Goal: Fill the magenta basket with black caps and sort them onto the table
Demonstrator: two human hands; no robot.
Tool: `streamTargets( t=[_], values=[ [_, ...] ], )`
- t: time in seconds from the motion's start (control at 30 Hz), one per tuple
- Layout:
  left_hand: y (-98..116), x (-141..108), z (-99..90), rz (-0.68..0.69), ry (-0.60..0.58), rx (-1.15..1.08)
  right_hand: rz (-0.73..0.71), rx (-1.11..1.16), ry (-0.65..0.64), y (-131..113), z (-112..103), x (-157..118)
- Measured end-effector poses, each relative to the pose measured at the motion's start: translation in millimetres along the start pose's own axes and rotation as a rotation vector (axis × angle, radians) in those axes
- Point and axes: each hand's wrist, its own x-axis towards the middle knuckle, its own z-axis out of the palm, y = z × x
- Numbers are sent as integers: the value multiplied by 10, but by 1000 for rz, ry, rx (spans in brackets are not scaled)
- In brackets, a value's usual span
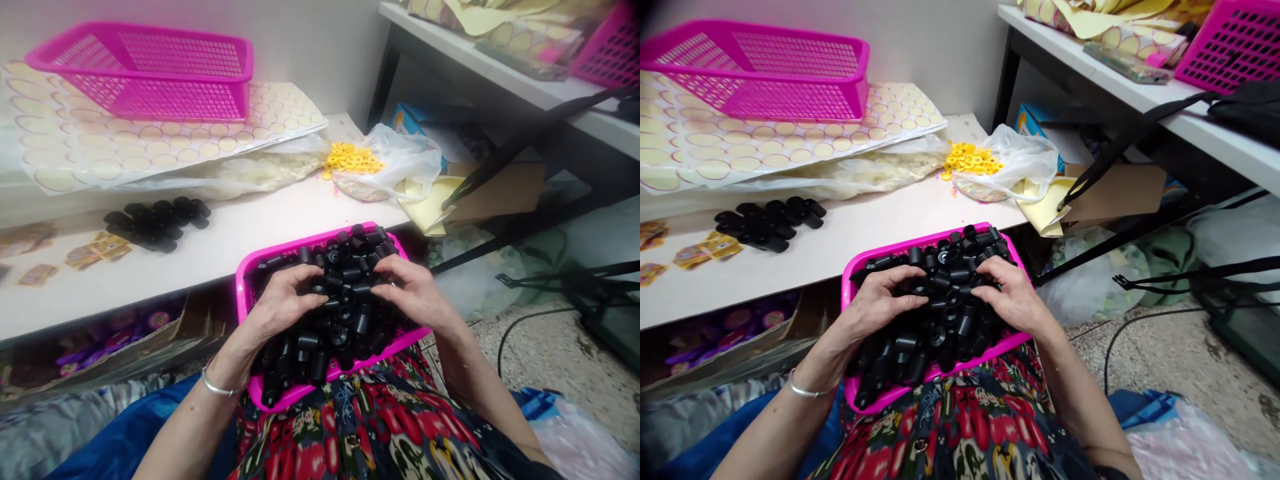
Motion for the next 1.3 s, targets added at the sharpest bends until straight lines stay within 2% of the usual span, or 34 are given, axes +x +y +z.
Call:
streamTargets(
  t=[0.07, 0.27, 0.57, 0.7, 0.8, 0.87, 0.93, 1.03, 1.13, 1.23, 1.3],
  values=[
    [-5, -6, -10, -13, -16, -6, -40, -84, -62, -13, 15, -14],
    [-35, 1, -31, -18, -15, 23, 43, -174, 215, 131, 11, 139],
    [1, 19, -30, -16, -6, -6, 210, -95, 278, 194, -25, 354],
    [-17, 10, -51, -21, 1, -10, 224, -91, 330, 179, -122, 338],
    [-47, 7, -80, -9, 11, 8, 249, -117, 387, 159, -260, 218],
    [-59, 10, -95, -5, 28, 21, 264, -158, 342, 144, -334, 91],
    [-59, 14, -102, -9, 39, 8, 292, -200, 231, 130, -366, -45],
    [-43, 19, -96, -44, 43, -45, 305, -315, 55, 107, -339, -201],
    [-16, 17, -78, -68, 40, -61, 249, -469, -75, 100, -280, -263],
    [14, 10, -43, -73, 23, -117, 211, -514, -134, 113, -254, -265],
    [38, 7, -6, -100, -12, -262, 168, -507, -105, 106, -257, -253]
  ],
)
